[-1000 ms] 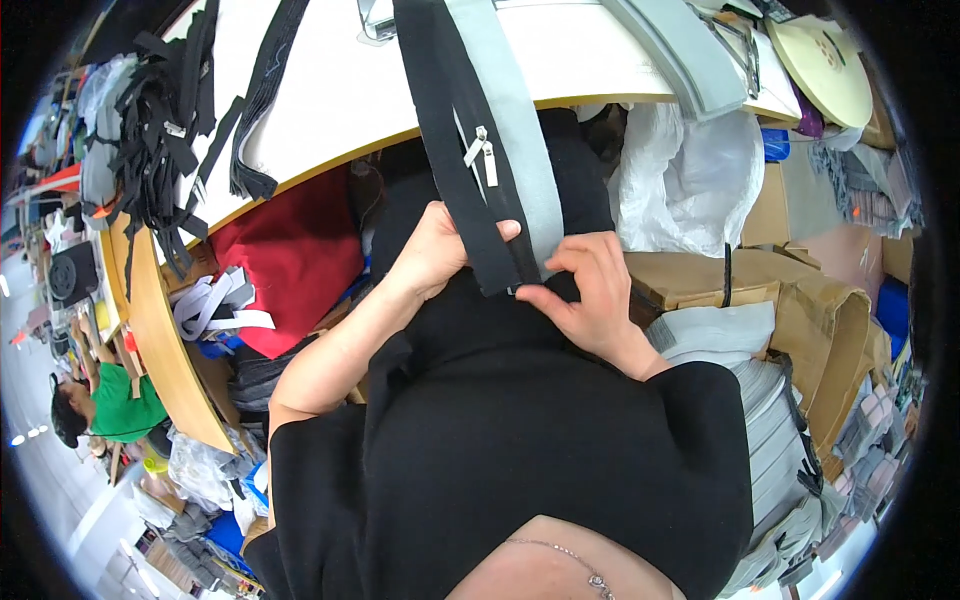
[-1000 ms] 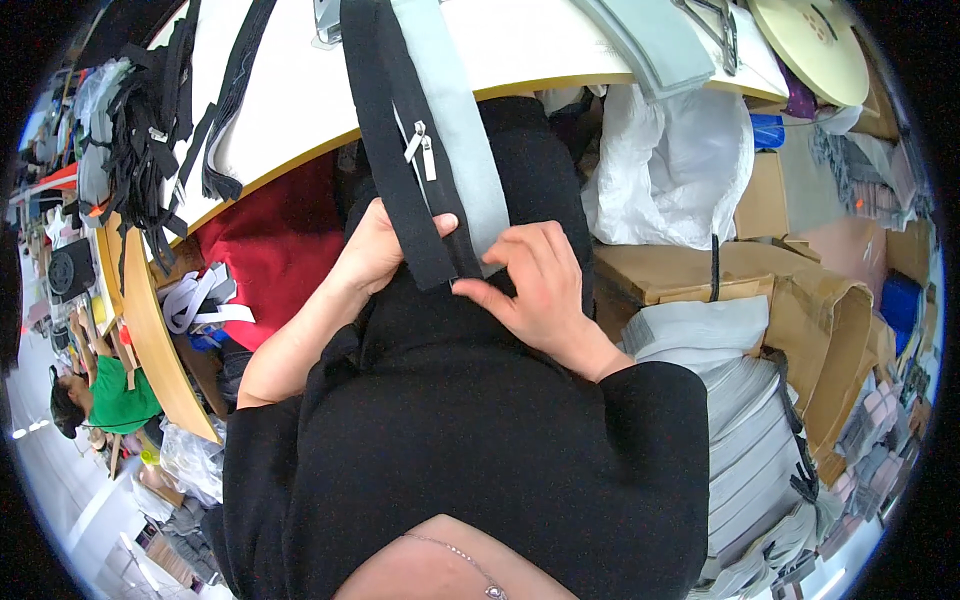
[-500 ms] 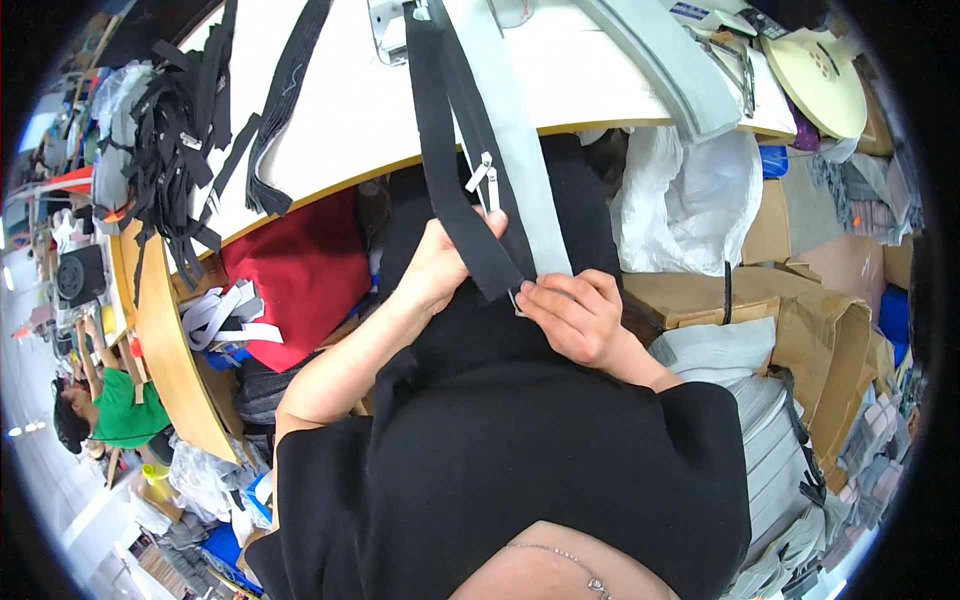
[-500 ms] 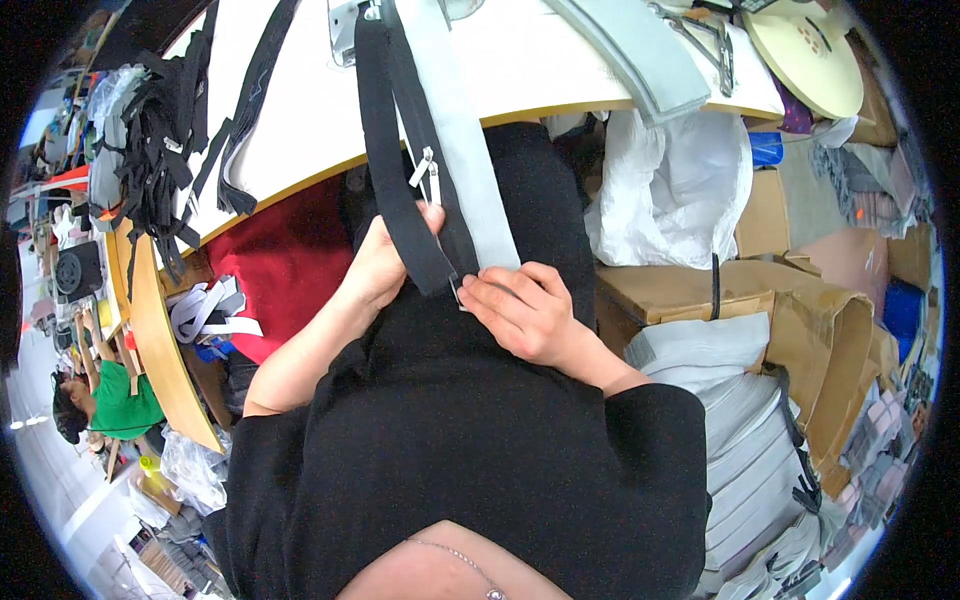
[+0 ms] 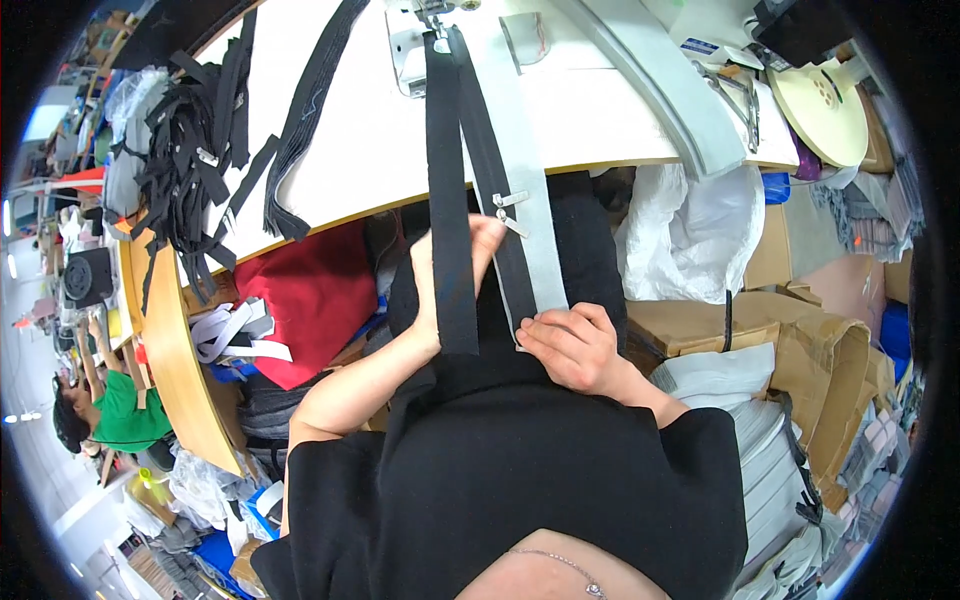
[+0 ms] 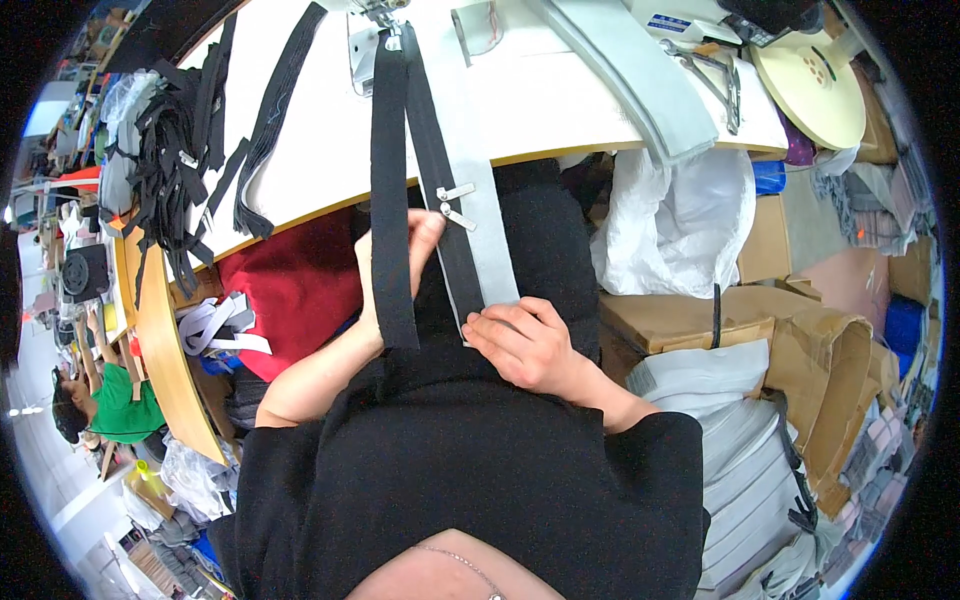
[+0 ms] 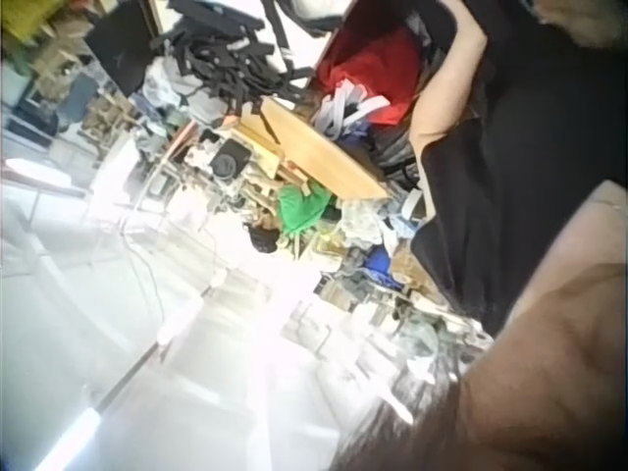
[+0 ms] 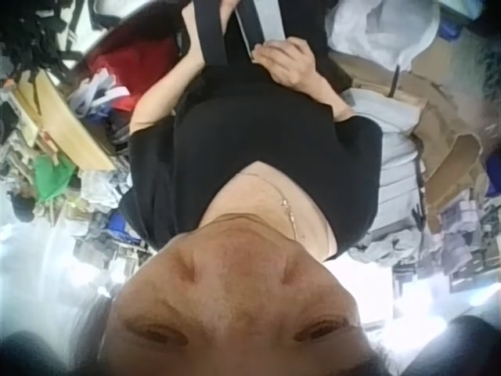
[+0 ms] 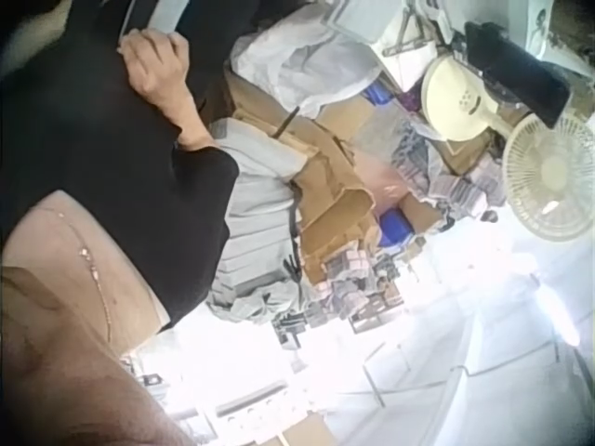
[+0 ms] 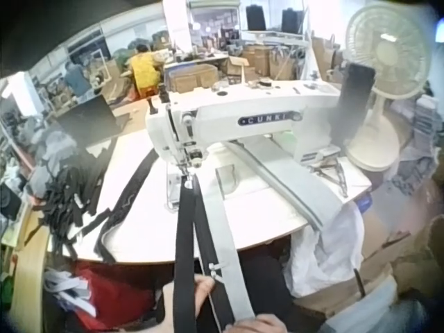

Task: Sewing zippers onto strips of fabric using an industrial sewing machine.

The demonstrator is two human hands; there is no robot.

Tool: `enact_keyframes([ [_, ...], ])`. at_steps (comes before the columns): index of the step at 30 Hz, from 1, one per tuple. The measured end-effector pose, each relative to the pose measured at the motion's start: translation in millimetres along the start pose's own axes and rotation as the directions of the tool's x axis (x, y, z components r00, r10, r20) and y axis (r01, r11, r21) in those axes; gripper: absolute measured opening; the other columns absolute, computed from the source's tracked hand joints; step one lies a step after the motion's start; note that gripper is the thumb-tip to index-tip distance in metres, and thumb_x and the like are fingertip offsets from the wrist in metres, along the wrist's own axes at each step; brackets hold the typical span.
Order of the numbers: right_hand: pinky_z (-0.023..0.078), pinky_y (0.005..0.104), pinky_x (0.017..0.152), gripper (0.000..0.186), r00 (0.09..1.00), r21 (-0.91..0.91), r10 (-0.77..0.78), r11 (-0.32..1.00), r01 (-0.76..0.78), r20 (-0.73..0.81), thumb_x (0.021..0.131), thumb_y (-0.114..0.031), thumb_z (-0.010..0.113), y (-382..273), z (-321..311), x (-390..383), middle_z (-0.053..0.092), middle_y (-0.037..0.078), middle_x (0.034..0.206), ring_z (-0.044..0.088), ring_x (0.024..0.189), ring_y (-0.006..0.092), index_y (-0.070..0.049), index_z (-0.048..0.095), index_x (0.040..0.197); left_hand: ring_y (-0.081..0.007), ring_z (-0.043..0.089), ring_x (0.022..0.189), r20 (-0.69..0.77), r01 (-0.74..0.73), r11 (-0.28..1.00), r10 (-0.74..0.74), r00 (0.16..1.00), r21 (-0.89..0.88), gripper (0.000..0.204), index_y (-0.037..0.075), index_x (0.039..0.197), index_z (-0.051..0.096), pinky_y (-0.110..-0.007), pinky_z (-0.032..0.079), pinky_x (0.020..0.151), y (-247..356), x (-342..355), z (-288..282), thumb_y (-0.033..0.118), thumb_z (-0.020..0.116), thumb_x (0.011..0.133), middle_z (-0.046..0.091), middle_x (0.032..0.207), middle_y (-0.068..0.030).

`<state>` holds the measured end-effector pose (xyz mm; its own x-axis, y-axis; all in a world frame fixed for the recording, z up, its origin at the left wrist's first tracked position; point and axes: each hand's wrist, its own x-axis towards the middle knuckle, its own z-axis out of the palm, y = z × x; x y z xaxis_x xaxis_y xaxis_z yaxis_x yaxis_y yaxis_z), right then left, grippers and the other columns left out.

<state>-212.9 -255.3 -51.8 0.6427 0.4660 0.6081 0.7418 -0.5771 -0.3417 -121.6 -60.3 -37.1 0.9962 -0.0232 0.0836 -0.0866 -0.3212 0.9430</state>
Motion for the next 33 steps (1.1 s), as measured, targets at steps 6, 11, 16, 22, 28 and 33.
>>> enact_keyframes([
  [6, 0.047, 0.0330, 0.084, 0.021, 1.000, -0.005, -0.021, 1.000, 0.021, 0.016, 0.079, -0.014, 0.078, 0.0, -1.1, 1.1, 0.075, 0.002, 0.108, 0.069, 0.098, 0.0168, -0.007, 0.079, 0.099, -0.0117, 0.068, 0.086, 0.130, 0.461, 0.765, -0.455, 0.881, -0.450, 0.027, -0.001, 0.103, 0.072, -0.029, 0.058, 0.074, -8.6, 24.9, 0.8, 0.025, 0.073, 0.100, 0.072, 0.094, -0.0063],
  [11, 0.046, 0.0325, 0.084, 0.020, 0.997, -0.015, -0.071, 0.997, 0.071, 0.001, 0.079, -0.015, 0.078, -0.7, -4.7, 5.3, 0.075, 0.002, 0.109, 0.069, 0.098, 0.0172, -0.007, 0.080, 0.098, -0.0128, 0.070, 0.083, 0.189, 0.468, 0.723, -0.437, 0.879, -0.508, 0.028, -0.002, 0.103, 0.074, -0.031, 0.061, 0.075, -15.0, 25.9, -1.0, 0.026, 0.074, 0.099, 0.073, 0.091, -0.0070],
  [16, 0.047, 0.0320, 0.084, 0.018, 0.994, -0.012, -0.105, 0.994, 0.105, -0.042, 0.080, -0.014, 0.078, -0.6, -4.9, 10.5, 0.075, 0.002, 0.108, 0.070, 0.097, 0.0170, -0.007, 0.080, 0.097, -0.0128, 0.071, 0.081, 0.125, 0.441, 0.768, -0.436, 0.891, -0.465, 0.026, -0.003, 0.104, 0.074, -0.032, 0.062, 0.072, -16.4, 23.3, -1.5, 0.022, 0.071, 0.101, 0.074, 0.089, -0.0078],
  [22, 0.047, 0.0315, 0.086, 0.019, 0.995, 0.018, -0.101, 0.995, 0.101, 0.006, 0.081, -0.015, 0.077, -1.1, -0.1, 12.9, 0.075, 0.002, 0.107, 0.070, 0.096, 0.0163, -0.006, 0.079, 0.098, -0.0097, 0.068, 0.081, 0.122, 0.435, 0.788, -0.427, 0.896, -0.436, 0.023, 0.005, 0.100, 0.075, -0.026, 0.059, 0.070, -15.9, 23.0, -4.6, 0.027, 0.071, 0.101, 0.073, 0.089, -0.0028],
  [28, 0.047, 0.0314, 0.089, 0.020, 0.997, 0.051, -0.057, 0.997, 0.054, 0.060, 0.081, -0.016, 0.077, 2.1, 5.4, 7.5, 0.074, 0.000, 0.104, 0.069, 0.097, 0.0143, -0.009, 0.078, 0.100, -0.0087, 0.067, 0.075, 0.193, 0.406, 0.903, -0.377, 0.906, -0.141, 0.018, 0.001, 0.110, 0.074, -0.024, 0.058, 0.067, -14.4, 29.4, -32.4, 0.015, 0.065, 0.104, 0.074, 0.092, -0.0050],
  [33, 0.047, 0.0313, 0.089, 0.017, 0.998, 0.093, -0.033, 0.995, 0.028, 0.048, 0.083, -0.016, 0.078, 4.0, 9.0, 6.9, 0.074, 0.000, 0.103, 0.069, 0.098, 0.0134, -0.010, 0.079, 0.099, -0.0093, 0.067, 0.093, 0.049, 0.035, 0.992, -0.029, 0.998, -0.122, 0.036, 0.003, 0.124, 0.055, -0.021, 0.053, 0.072, -7.9, 54.4, -55.8, -0.001, 0.074, 0.092, 0.069, 0.111, -0.0061],
])
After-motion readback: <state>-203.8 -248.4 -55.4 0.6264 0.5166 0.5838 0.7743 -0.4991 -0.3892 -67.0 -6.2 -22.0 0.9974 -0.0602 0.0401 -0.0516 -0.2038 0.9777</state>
